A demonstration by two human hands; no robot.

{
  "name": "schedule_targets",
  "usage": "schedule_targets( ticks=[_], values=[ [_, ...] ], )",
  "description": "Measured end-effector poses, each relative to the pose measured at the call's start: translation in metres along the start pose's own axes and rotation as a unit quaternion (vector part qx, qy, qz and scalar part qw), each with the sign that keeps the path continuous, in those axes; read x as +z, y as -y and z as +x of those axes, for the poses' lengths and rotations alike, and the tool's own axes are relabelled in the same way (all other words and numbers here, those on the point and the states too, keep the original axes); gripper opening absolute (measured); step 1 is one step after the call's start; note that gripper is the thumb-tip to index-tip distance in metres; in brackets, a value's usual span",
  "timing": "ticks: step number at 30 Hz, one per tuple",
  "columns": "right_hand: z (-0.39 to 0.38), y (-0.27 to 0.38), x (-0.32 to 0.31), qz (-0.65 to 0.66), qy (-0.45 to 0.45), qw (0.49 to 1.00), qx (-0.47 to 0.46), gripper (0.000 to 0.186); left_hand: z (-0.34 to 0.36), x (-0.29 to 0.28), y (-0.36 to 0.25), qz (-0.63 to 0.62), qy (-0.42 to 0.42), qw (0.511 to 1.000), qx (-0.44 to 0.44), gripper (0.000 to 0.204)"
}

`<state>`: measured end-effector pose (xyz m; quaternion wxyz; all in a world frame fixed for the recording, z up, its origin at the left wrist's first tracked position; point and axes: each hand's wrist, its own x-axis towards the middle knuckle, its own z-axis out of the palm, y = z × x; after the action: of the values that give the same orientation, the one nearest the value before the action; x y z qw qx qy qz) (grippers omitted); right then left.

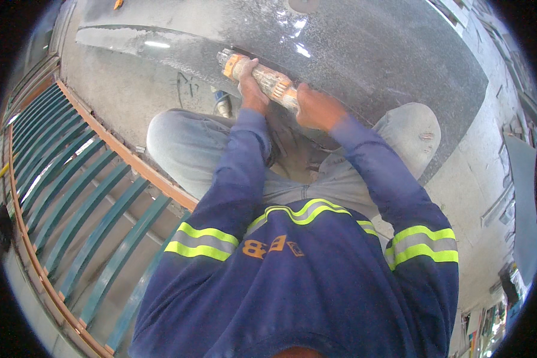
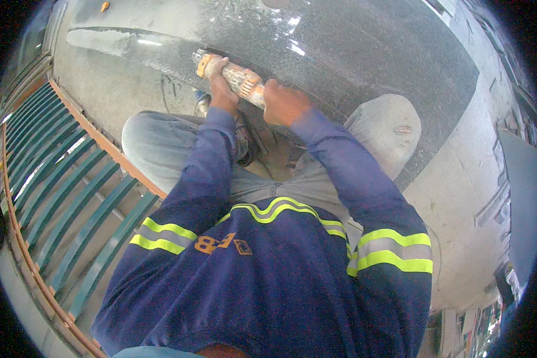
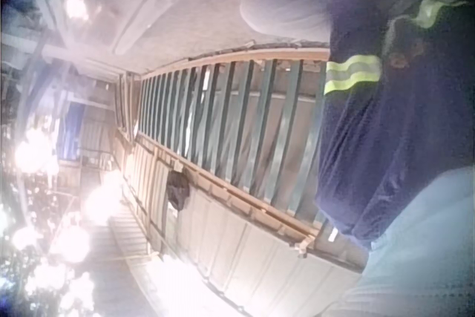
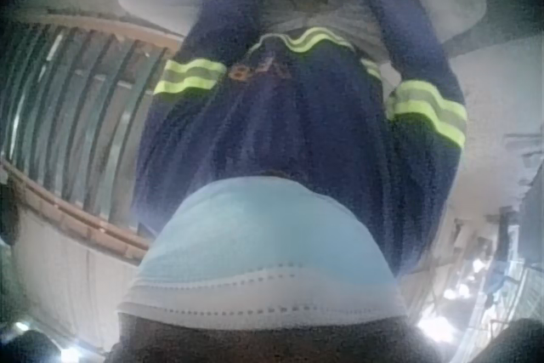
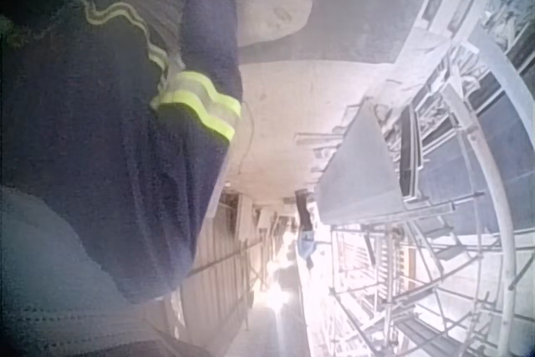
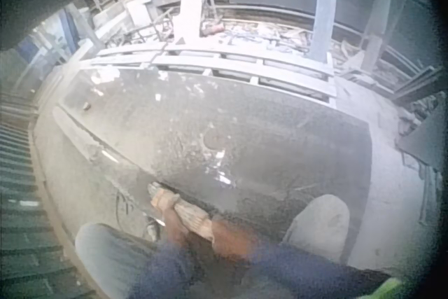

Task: The person uses an angle grinder to smooth the surface of a large stone slab. The person holds the tool with both hands and moves it across the slab, generating dust as the surface is ground down.

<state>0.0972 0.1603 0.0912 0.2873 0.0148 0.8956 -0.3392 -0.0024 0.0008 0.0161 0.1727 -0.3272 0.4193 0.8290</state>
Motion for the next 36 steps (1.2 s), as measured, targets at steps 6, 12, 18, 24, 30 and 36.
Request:
schedule_targets(
  ticks=[6,12,18,24,30,36],
  values=[
    [0.002,0.006,-0.003,-0.023,0.001,1.0,-0.01,0.034,0.007,-0.005,-0.008,-0.002,0.019,0.999,-0.046,0.027],
    [-0.017,0.012,-0.016,-0.014,0.015,1.0,0.018,0.036,-0.023,0.014,-0.004,-0.011,0.006,1.0,-0.028,0.027],
    [-0.017,0.006,-0.01,-0.021,0.01,1.0,0.008,0.031,-0.021,0.009,-0.001,-0.017,-0.026,0.999,-0.042,0.034],
    [-0.004,0.0,0.0,-0.013,0.003,1.0,-0.004,0.032,-0.006,0.001,0.001,0.006,-0.009,1.0,-0.002,0.033],
    [0.008,0.0,0.002,-0.006,-0.008,1.0,-0.007,0.036,0.002,0.002,-0.003,0.021,0.01,1.0,-0.002,0.03],
    [-0.009,0.008,-0.011,-0.013,0.012,1.0,0.004,0.036,-0.003,-0.003,-0.002,0.005,0.01,0.999,-0.034,0.032]
  ],
)
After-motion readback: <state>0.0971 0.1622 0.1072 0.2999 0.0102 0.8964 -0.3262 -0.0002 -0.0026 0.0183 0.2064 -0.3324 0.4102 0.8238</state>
